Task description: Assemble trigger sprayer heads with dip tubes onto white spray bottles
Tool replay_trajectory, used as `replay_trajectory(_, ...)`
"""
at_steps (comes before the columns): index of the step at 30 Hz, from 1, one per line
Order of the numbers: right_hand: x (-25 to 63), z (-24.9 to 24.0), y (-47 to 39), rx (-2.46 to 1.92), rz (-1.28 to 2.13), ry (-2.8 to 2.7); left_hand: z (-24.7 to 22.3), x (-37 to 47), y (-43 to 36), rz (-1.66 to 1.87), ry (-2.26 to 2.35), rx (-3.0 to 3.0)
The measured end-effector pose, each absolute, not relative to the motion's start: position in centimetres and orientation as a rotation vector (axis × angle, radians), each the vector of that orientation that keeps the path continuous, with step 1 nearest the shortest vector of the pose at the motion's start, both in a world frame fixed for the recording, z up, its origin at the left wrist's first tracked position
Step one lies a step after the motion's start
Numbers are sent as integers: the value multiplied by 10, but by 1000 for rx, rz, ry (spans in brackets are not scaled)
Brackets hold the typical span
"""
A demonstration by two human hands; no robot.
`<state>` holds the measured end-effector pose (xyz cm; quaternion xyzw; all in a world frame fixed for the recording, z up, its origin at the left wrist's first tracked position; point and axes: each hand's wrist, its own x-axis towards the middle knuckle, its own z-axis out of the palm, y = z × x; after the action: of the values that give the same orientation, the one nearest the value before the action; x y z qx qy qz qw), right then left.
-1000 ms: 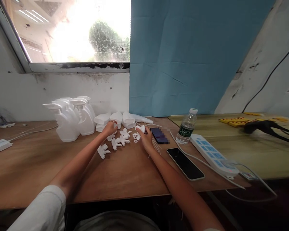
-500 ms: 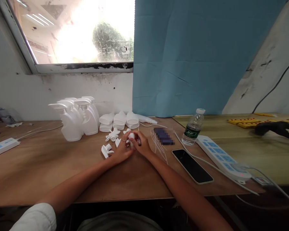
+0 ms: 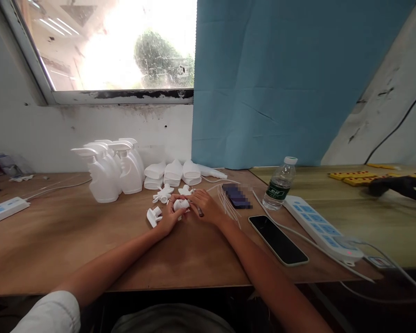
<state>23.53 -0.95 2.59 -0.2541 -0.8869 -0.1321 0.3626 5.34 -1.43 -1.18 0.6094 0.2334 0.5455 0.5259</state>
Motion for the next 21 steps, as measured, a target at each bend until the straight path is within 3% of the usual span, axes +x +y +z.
replay_trajectory(21, 230, 23, -10, -745, -187, -2402, -6, 57, -13, 1246, 679, 1301)
